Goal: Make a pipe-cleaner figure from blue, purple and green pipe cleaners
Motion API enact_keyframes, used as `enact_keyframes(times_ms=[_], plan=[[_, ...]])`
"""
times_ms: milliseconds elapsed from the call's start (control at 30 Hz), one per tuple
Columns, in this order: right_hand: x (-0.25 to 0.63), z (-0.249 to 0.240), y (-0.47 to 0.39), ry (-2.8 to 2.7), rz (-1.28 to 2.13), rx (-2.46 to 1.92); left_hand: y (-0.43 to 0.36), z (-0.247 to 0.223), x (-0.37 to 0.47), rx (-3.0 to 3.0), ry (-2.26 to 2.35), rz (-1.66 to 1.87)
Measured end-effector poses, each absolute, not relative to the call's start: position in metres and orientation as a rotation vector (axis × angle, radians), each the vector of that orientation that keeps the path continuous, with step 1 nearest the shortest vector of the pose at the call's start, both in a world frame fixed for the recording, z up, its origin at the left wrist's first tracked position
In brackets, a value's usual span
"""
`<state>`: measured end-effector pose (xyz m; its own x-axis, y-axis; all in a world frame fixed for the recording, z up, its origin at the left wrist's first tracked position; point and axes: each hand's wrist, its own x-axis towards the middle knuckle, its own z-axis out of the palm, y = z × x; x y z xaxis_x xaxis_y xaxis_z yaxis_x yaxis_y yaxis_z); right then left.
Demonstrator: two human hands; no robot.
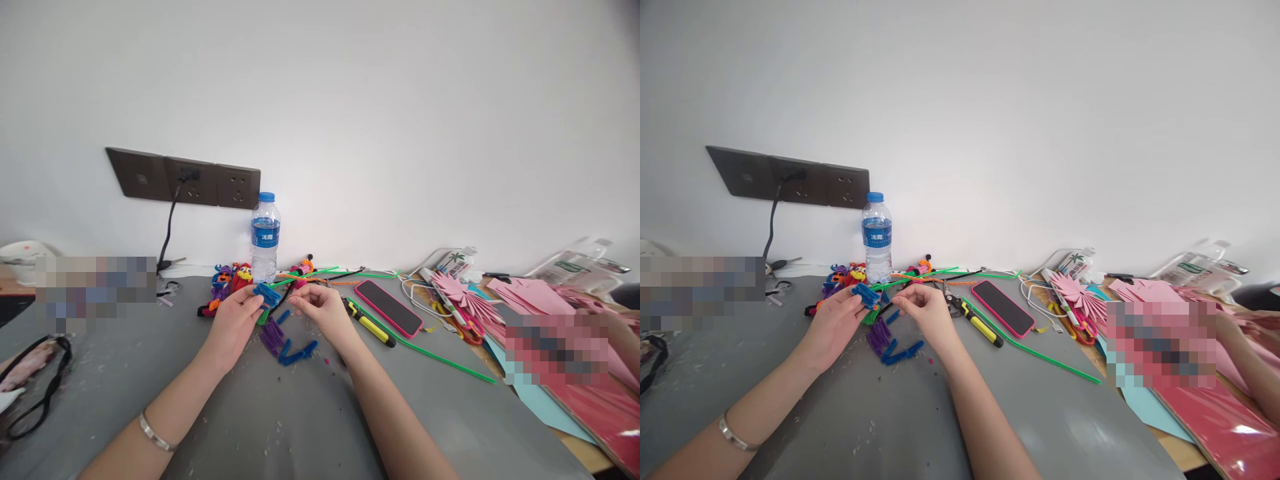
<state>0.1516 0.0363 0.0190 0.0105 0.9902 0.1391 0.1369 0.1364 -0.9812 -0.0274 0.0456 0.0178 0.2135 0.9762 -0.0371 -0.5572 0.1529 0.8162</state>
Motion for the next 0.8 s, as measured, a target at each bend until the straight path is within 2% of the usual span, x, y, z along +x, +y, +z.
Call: enact_keyframes(times_ms=[233,667,800], plan=[[0.153,0.015,0.035,-1.652,0.603,-1.388,0.046,0.017,-0.028,0.777,0.677,1.224],[0.144,0.024,0.030,-1.636,0.813,-1.169,0.046,0.016,-0.028,0.787,0.631,1.198],[0.137,0.023,0.027,-1.733,0.781,-1.071,0.045,0.015,-0.027,0.785,0.576,1.181]])
